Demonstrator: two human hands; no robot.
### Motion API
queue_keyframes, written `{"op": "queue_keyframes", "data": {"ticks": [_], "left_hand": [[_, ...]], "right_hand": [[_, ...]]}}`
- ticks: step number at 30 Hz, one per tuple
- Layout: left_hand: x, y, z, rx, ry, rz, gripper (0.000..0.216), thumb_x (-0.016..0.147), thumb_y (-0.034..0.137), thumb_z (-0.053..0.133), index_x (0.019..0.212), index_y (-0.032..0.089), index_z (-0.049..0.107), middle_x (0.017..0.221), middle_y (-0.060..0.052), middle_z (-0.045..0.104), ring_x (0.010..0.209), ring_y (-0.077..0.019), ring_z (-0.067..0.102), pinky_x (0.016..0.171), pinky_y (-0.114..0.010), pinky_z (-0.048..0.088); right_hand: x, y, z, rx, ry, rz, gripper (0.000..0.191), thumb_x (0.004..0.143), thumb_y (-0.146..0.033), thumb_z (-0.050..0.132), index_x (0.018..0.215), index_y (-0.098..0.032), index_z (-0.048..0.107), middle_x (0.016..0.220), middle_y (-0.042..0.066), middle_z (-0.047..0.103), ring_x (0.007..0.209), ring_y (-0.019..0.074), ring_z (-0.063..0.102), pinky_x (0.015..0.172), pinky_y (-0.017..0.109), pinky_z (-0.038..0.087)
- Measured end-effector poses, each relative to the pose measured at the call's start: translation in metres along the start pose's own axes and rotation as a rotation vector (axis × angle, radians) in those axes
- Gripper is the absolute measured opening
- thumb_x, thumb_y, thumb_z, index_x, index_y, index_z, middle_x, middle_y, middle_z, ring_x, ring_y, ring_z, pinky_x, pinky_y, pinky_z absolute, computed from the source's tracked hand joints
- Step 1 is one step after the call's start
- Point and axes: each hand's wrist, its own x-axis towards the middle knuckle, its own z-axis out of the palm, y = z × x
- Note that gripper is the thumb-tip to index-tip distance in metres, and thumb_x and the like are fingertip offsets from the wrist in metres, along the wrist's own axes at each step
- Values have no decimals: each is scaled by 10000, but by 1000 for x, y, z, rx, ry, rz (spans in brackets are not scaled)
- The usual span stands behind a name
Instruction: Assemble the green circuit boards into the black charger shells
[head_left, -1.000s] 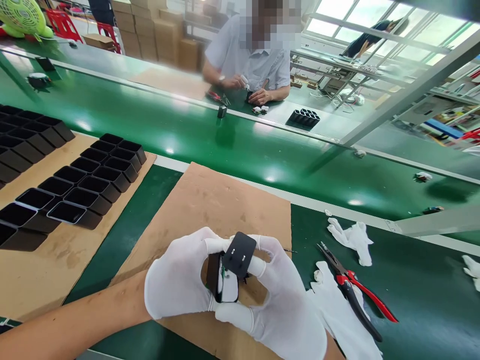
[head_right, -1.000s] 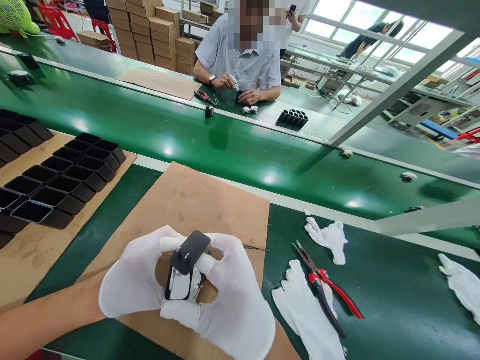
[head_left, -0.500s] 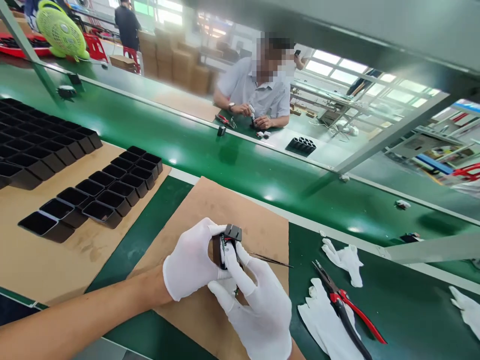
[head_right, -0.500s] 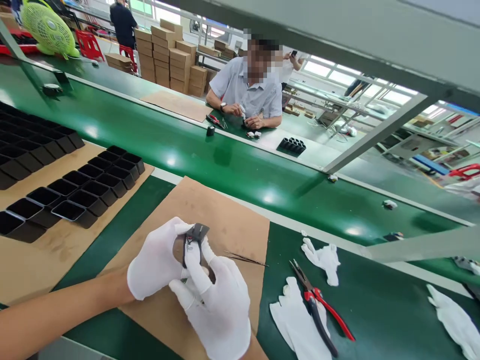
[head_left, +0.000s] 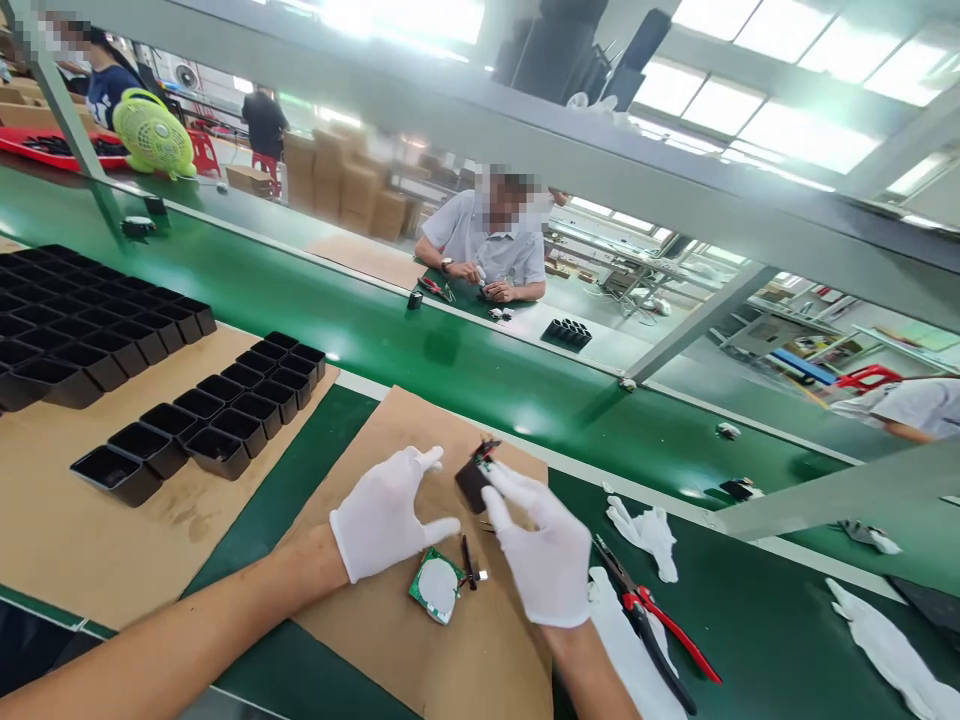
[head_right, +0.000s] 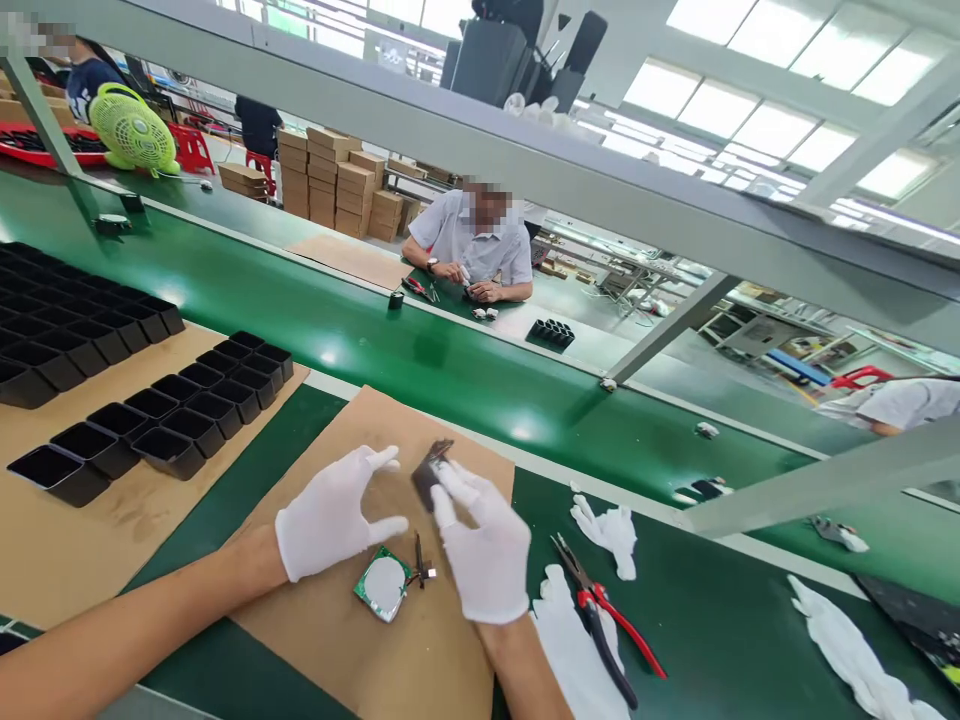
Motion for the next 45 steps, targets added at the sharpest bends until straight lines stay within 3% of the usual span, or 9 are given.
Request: {"op": "queue_keyframes", "data": {"ticks": [5,11,14,19,24,31,35,40,45], "left_hand": [[7,-16,-11,81,134,-48,508,930,303,734,1381,170,543,1141,-82,744,1092,-260,738,1006,-436,592],[4,-20,-5,94,124,-12,464,949,315,710,1364,175,557,1106,-70,740,1061,-263,731,985,-442,594],[0,-21,-2,92,127,29,469,932,330,731,1352,203,567,1069,-55,742,1013,-267,738,939,-439,602],[0,-26,-2,104,158,72,441,937,316,735,1334,222,568,1014,-29,741,975,-248,743,912,-410,604],[-2,-29,-4,124,162,75,413,949,311,729,1322,221,576,1018,-27,730,980,-239,735,918,-404,594],[-3,-28,-4,133,144,90,385,947,323,736,1287,213,593,1009,-30,727,954,-240,729,899,-408,589],[-4,-27,-5,137,138,103,383,951,320,734,1289,218,587,1007,-27,727,947,-232,730,887,-396,592],[-5,-27,-5,141,128,111,375,955,322,729,1285,222,584,1006,-25,723,945,-234,728,886,-406,591],[-5,-28,-4,145,115,104,373,956,321,723,1291,237,584,1010,-22,722,944,-232,729,874,-398,589]], "right_hand": [[22,36,-33,-180,239,-7,270,936,-230,745,1199,-241,804,1202,87,804,1080,283,779,1047,464,599],[-7,70,9,-90,-19,-42,160,933,-215,669,955,-227,828,876,45,802,784,197,789,751,293,644],[-19,80,23,-67,-49,-15,150,933,-239,664,930,-225,813,859,43,784,769,181,780,736,273,638],[-27,84,24,-47,-23,34,215,967,-280,636,1093,-259,809,1018,55,812,906,203,799,831,303,650],[-34,87,26,-75,25,162,598,908,-394,754,1457,-191,628,971,61,826,801,238,801,833,376,665],[-32,85,24,-49,-40,162,305,949,-363,673,1181,-203,790,992,82,806,894,243,785,868,371,643],[-29,88,22,6,-68,151,276,937,-332,671,1165,-229,787,1027,66,811,923,230,788,890,358,643],[-32,95,24,18,-31,207,451,918,-383,715,1324,-186,698,1009,77,828,812,238,802,841,403,673],[-32,92,23,47,-42,189,259,936,-388,697,1116,-220,780,1086,91,823,994,265,799,968,419,643]]}}
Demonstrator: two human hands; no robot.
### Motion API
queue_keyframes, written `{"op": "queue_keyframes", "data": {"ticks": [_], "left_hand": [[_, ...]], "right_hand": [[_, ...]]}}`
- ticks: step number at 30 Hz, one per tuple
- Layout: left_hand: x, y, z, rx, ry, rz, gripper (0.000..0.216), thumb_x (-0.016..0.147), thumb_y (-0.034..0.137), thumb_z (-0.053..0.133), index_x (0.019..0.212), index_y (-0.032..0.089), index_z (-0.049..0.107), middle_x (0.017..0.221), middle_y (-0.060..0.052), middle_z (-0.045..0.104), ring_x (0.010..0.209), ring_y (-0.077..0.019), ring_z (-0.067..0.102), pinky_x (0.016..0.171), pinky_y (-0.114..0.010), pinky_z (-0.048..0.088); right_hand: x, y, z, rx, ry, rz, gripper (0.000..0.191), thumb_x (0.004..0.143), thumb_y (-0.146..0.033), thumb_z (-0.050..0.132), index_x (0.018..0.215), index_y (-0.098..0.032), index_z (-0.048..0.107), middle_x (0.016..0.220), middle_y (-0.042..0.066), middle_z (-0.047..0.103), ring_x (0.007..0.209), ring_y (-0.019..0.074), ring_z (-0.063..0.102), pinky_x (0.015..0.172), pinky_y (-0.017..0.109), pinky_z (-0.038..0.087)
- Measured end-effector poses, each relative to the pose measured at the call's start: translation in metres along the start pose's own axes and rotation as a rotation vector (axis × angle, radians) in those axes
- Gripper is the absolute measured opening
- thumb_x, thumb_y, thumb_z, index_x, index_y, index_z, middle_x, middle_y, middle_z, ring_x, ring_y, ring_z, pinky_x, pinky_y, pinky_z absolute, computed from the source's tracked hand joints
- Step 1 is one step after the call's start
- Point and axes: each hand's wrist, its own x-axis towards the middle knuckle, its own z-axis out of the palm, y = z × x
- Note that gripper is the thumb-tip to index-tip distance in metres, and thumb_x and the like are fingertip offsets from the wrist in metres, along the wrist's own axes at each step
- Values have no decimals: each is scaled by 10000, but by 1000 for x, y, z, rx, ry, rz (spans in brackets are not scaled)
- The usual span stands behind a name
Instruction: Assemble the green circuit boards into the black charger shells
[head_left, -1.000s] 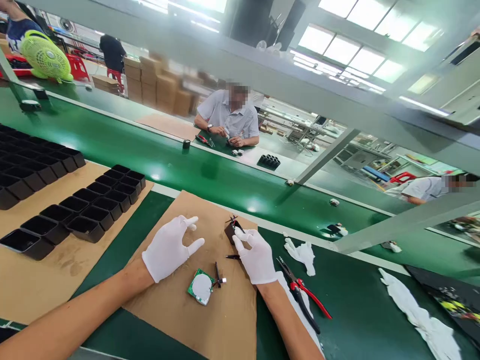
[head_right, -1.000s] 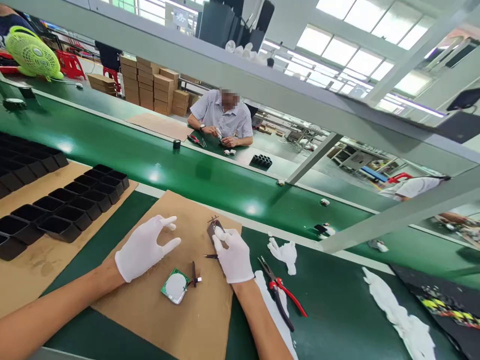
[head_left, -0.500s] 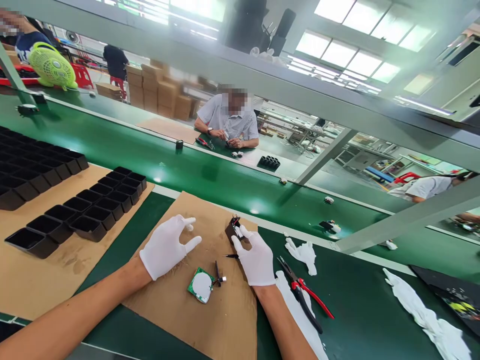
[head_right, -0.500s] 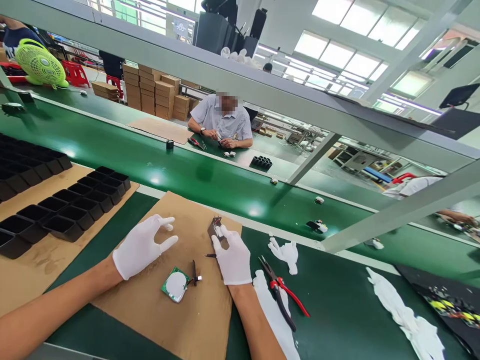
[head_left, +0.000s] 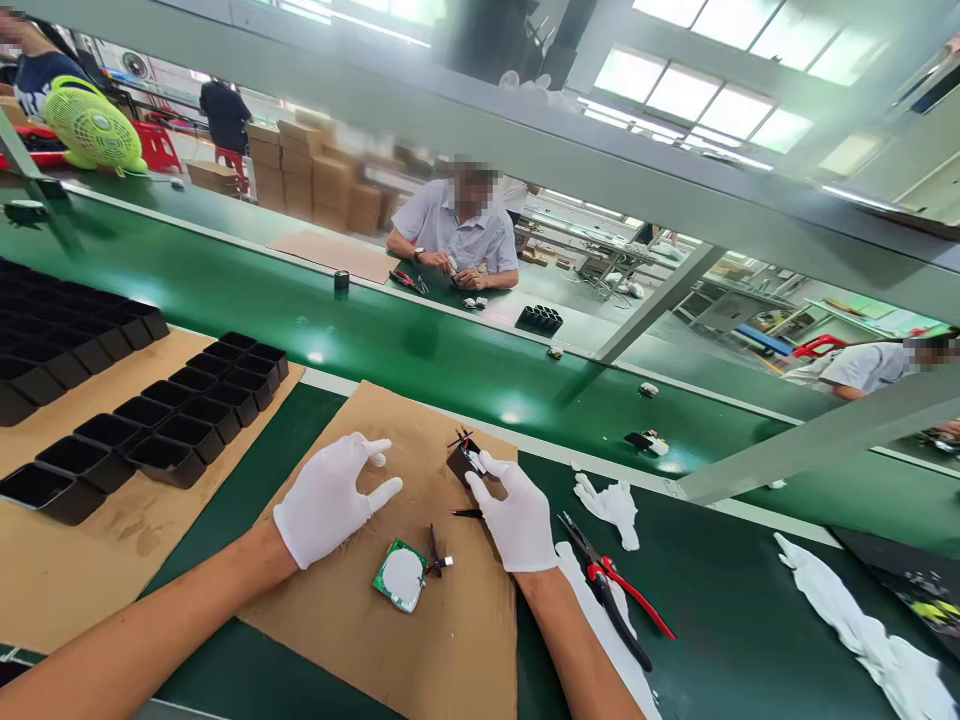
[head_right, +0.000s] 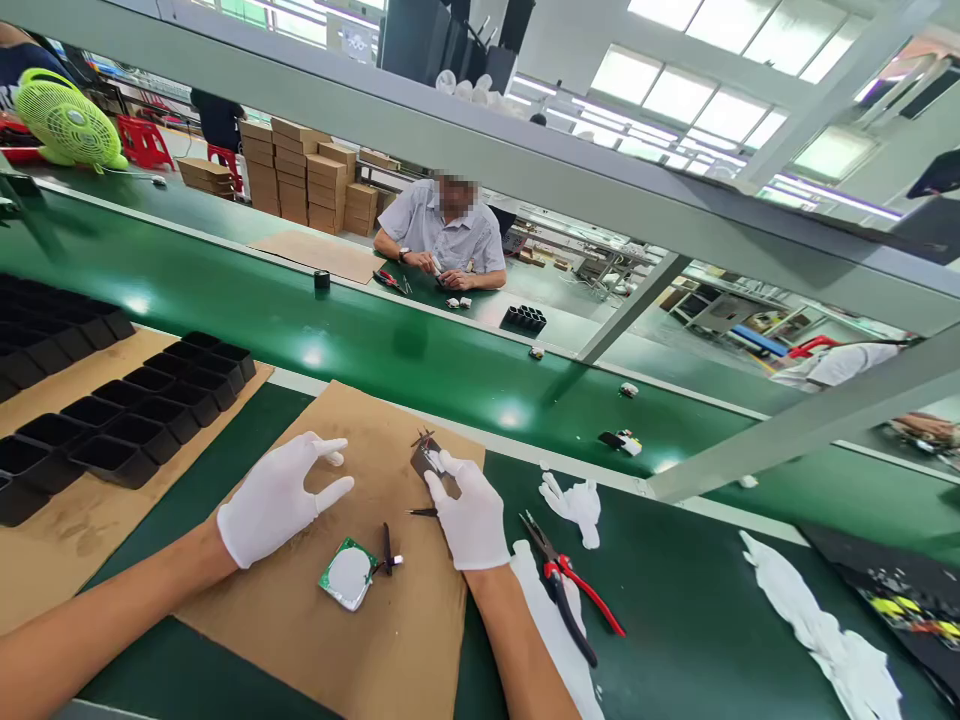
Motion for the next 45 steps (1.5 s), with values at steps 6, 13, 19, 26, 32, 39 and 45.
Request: {"op": "queue_keyframes", "data": {"ticks": [6,13,19,26,32,39,45], "left_hand": [[0,-1,1,6,6,11,376,946,315,727,1286,229,589,990,-23,717,919,-233,732,875,-402,595],[1,1,-3,20,8,26,355,960,346,706,1277,229,597,993,-25,722,930,-232,732,878,-395,595],[1,1,-4,24,6,35,346,964,340,700,1272,230,589,988,-29,719,919,-234,735,866,-397,600],[1,1,-4,18,12,33,350,960,336,705,1274,226,599,993,-26,721,933,-237,736,883,-405,602],[0,0,-3,31,4,39,345,956,327,708,1266,220,601,988,-23,721,910,-236,736,858,-401,599],[0,-1,-3,24,-9,31,333,961,347,698,1259,235,602,1004,-32,730,928,-236,736,858,-387,596],[-1,3,-4,27,-6,36,301,968,351,679,1234,223,619,977,-30,736,908,-236,743,848,-390,603]], "right_hand": [[-1,0,2,18,25,36,291,921,-425,721,1122,-215,738,1036,84,833,884,253,816,867,407,676],[-2,-2,2,11,25,50,289,924,-436,707,1112,-220,748,1062,89,830,943,262,810,950,430,648],[-2,-4,2,12,12,65,272,916,-394,714,1124,-220,732,1029,70,826,869,242,804,869,406,662],[-1,1,4,13,-25,13,333,941,-344,684,1251,-231,725,1132,82,800,1020,250,782,976,406,626],[-3,3,7,6,-31,-24,235,958,-335,675,1162,-229,720,1141,80,782,1047,240,769,980,398,626],[-2,4,10,-121,-64,-75,242,943,-295,711,1177,-303,769,1085,50,775,991,225,774,891,341,632],[-3,0,13,-243,-12,-120,167,957,-326,702,1089,-260,781,931,37,784,833,202,777,785,296,628]]}}
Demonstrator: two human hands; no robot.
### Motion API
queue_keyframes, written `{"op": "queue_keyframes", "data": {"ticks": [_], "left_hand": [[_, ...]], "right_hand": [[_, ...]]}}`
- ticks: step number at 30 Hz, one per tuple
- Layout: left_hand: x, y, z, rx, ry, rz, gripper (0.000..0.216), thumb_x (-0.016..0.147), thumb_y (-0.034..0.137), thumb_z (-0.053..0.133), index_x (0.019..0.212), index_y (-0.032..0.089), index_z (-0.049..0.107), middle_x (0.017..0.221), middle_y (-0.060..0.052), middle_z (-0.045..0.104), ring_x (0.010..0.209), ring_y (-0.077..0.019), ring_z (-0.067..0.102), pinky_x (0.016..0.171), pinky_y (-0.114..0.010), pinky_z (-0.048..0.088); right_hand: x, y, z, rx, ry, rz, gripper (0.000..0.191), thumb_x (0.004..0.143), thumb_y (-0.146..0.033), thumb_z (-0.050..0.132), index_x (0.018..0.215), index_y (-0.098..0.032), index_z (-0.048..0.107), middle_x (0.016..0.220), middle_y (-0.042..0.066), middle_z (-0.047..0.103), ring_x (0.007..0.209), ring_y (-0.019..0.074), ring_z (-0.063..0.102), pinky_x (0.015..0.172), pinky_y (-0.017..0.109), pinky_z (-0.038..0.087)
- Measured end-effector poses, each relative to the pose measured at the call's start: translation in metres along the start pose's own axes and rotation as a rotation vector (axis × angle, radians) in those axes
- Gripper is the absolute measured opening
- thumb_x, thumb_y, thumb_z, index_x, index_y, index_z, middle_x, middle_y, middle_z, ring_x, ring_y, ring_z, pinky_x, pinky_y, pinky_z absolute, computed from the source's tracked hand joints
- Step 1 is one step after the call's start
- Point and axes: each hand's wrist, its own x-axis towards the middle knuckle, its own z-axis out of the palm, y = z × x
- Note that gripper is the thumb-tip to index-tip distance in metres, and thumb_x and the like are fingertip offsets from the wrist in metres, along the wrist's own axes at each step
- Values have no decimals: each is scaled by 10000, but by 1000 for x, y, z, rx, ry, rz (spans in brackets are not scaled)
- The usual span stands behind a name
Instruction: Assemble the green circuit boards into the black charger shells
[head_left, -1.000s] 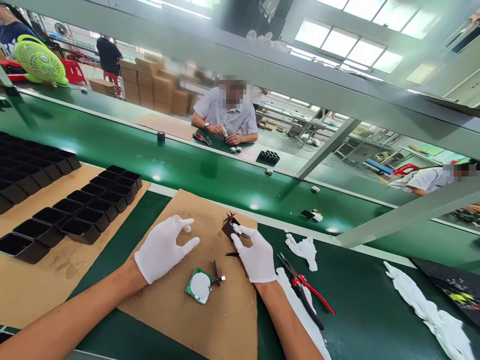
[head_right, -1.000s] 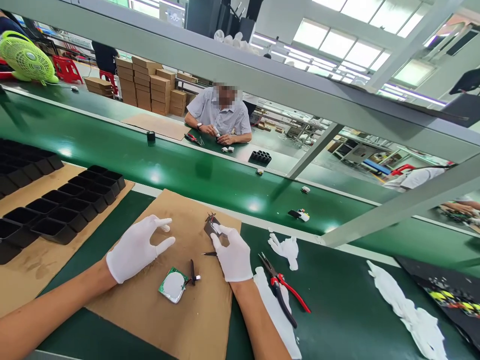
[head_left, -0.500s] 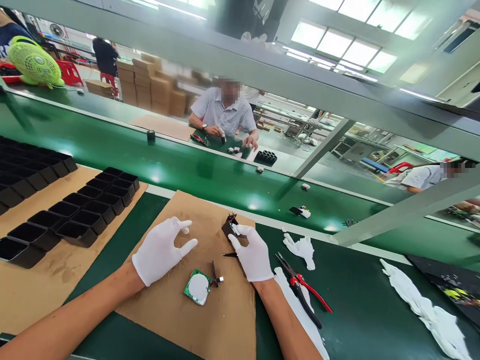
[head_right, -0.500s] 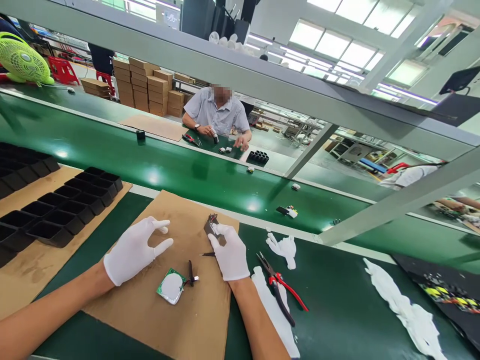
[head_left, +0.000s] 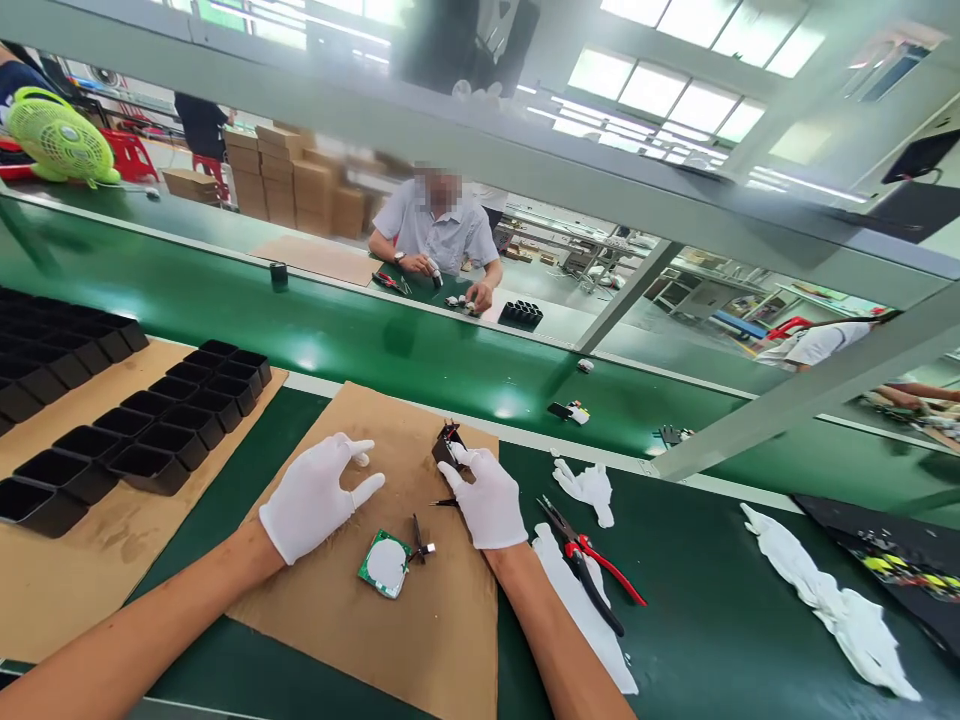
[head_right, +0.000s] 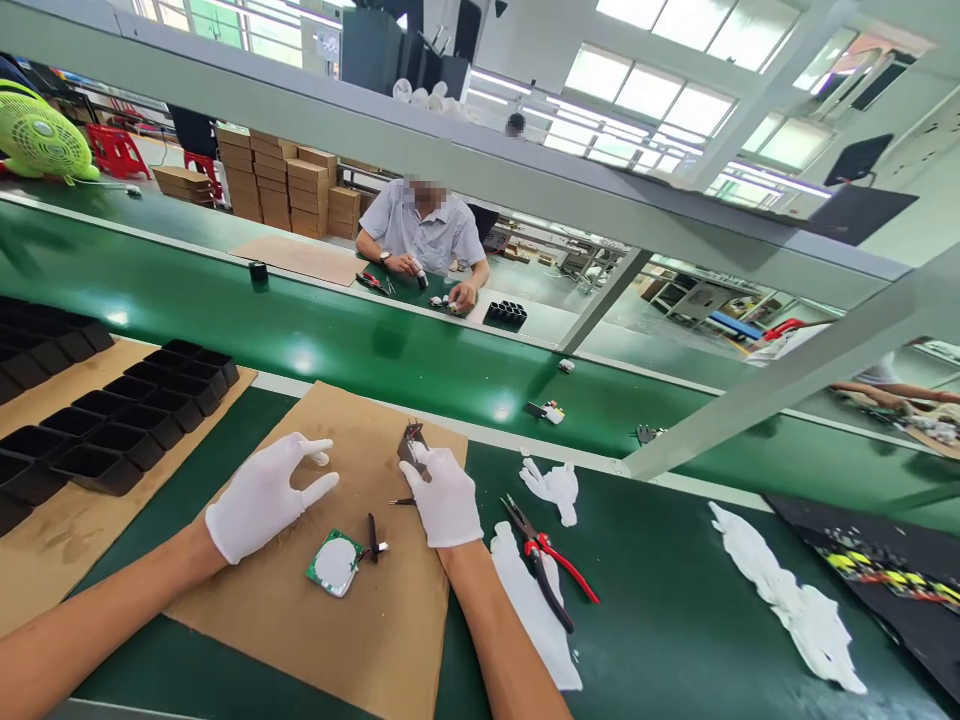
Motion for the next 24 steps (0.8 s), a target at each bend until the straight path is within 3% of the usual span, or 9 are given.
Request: {"op": "queue_keyframes", "data": {"ticks": [5,8,13,18,24], "left_hand": [[1,2,-3,6,29,9,286,988,353,653,1244,231,616,969,-26,733,909,-226,742,859,-377,602],[0,2,-3,3,42,0,287,986,361,659,1240,231,624,976,-24,732,911,-227,741,863,-380,599],[-1,1,0,-7,39,3,276,990,381,658,1220,231,640,949,-16,728,850,-212,737,819,-367,600],[-2,2,1,-2,33,10,278,1002,395,642,1231,237,631,954,-21,728,855,-213,738,808,-363,598],[-2,-1,2,-18,33,25,289,996,384,659,1243,237,631,955,-15,722,855,-211,731,821,-363,595]], "right_hand": [[-5,-29,-26,-178,97,-98,279,1007,-340,643,1255,-298,763,1088,78,810,862,239,770,750,326,604],[-7,-49,-47,-300,189,-143,300,1006,-366,660,1280,-303,765,933,86,804,703,233,714,640,335,546],[-3,-60,-71,-412,303,-231,172,953,-355,742,1106,-335,820,672,38,707,603,212,647,571,325,469],[-1,-54,-75,-380,344,-224,130,922,-339,771,1046,-343,810,655,22,693,627,217,664,581,329,495],[-8,-50,-72,-225,407,-154,100,853,-322,847,891,-321,755,776,31,757,702,219,715,638,338,566]]}}
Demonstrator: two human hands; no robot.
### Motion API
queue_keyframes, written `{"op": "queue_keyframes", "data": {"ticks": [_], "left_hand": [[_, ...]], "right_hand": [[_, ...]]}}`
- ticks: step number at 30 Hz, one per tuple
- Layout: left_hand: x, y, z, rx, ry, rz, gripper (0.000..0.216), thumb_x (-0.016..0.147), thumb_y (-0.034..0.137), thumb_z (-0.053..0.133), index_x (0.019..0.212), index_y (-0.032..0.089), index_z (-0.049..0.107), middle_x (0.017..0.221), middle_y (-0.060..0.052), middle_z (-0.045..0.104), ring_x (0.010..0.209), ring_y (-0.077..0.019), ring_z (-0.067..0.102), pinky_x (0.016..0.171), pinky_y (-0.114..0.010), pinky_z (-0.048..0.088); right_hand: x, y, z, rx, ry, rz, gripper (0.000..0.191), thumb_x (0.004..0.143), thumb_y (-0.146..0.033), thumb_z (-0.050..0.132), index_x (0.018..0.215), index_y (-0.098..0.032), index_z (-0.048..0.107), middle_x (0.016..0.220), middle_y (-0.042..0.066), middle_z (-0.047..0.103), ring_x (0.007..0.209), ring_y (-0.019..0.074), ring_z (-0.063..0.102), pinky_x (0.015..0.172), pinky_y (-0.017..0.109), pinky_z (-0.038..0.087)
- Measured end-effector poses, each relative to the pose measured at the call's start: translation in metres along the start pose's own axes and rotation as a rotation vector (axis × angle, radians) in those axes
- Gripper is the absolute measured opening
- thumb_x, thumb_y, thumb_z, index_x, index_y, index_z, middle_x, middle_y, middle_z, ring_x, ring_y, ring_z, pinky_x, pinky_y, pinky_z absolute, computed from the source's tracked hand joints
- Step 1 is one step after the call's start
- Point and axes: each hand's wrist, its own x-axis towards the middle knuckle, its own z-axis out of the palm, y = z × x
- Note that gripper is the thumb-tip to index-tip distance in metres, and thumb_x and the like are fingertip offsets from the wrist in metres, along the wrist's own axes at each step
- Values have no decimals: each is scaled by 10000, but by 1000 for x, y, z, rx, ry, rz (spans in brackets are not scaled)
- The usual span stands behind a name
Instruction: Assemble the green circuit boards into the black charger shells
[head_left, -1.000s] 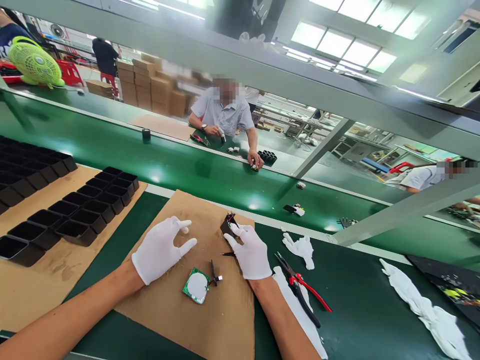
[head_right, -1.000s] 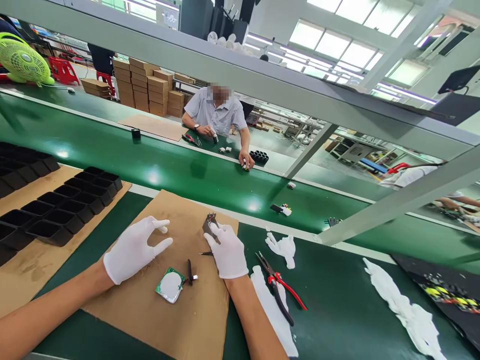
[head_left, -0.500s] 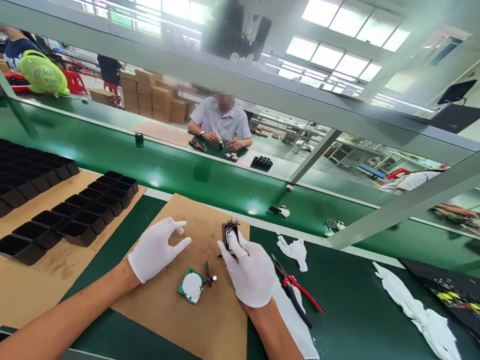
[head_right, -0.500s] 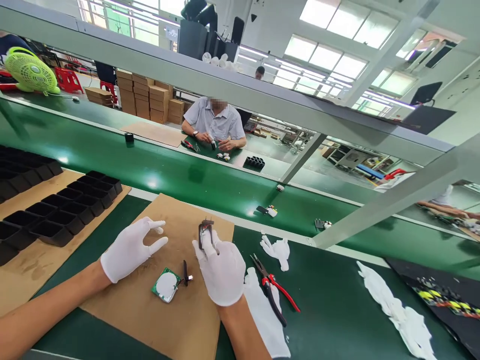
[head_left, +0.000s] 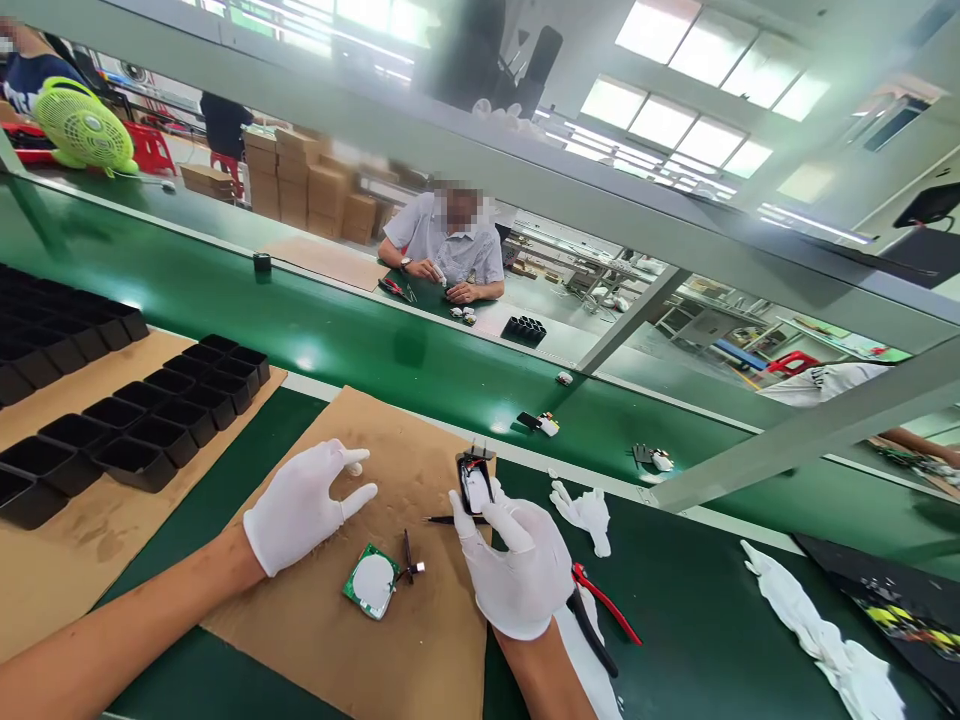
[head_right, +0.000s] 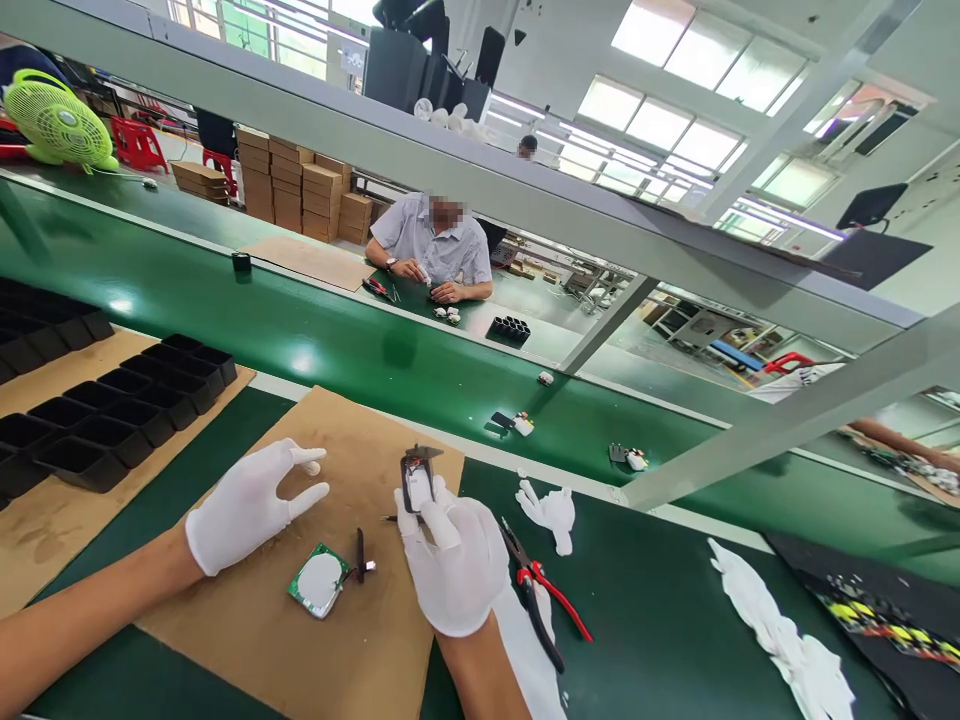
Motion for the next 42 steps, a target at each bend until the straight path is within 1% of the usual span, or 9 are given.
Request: {"op": "queue_keyframes", "data": {"ticks": [6,12,15,18,21,24,27,34,42], "left_hand": [[0,-1,2,1,2,0,293,988,374,672,1241,232,633,957,-11,716,859,-215,730,821,-368,588],[0,-1,1,2,2,5,289,991,377,668,1234,225,636,951,-9,713,851,-209,729,820,-361,588],[0,0,1,1,9,8,284,1000,391,652,1231,226,639,941,-5,710,841,-206,727,804,-352,583],[-1,2,1,-7,6,4,287,1013,409,630,1236,229,641,942,0,711,834,-199,724,801,-343,577],[-2,3,-1,-15,5,3,299,1021,422,618,1242,223,643,954,-2,717,843,-195,725,809,-334,574],[-2,3,-1,-14,0,3,307,1020,433,614,1237,219,651,953,-6,723,850,-200,728,814,-330,571],[-3,2,-2,-13,-14,3,315,1023,443,608,1240,219,650,955,-10,724,863,-207,728,825,-332,564],[-3,5,-3,-6,-19,5,319,1030,453,602,1241,217,644,962,-8,719,852,-201,723,823,-331,555],[-2,3,-4,11,-11,30,299,1028,409,607,1261,222,622,950,-8,710,858,-201,728,829,-334,567]], "right_hand": [[-3,-1,0,203,-11,205,216,757,-363,906,726,-317,698,691,21,708,711,250,710,648,373,566],[4,-5,13,526,-92,699,285,744,-459,875,832,-259,692,774,42,718,720,244,688,696,389,561],[9,-4,20,806,-192,960,373,836,-592,756,917,-234,688,798,52,744,753,252,727,695,395,612],[11,-2,24,1069,-270,1190,455,923,-647,628,1040,-216,712,983,83,799,913,263,774,798,421,656],[8,4,27,1239,-252,1382,408,916,-611,686,1089,-242,718,1039,47,802,1002,220,770,926,394,642],[4,9,29,1361,-197,1494,350,872,-595,758,966,-261,714,973,17,783,1059,192,747,981,341,617],[3,10,30,1475,-166,1516,321,851,-566,792,896,-264,693,914,2,746,1014,172,728,970,313,605],[13,0,20,1633,-195,1399,231,811,-418,821,921,-282,670,840,-31,632,757,136,607,809,301,577],[14,-1,15,1320,-336,1117,317,908,-593,632,881,-278,614,803,4,595,710,193,563,686,363,533]]}}
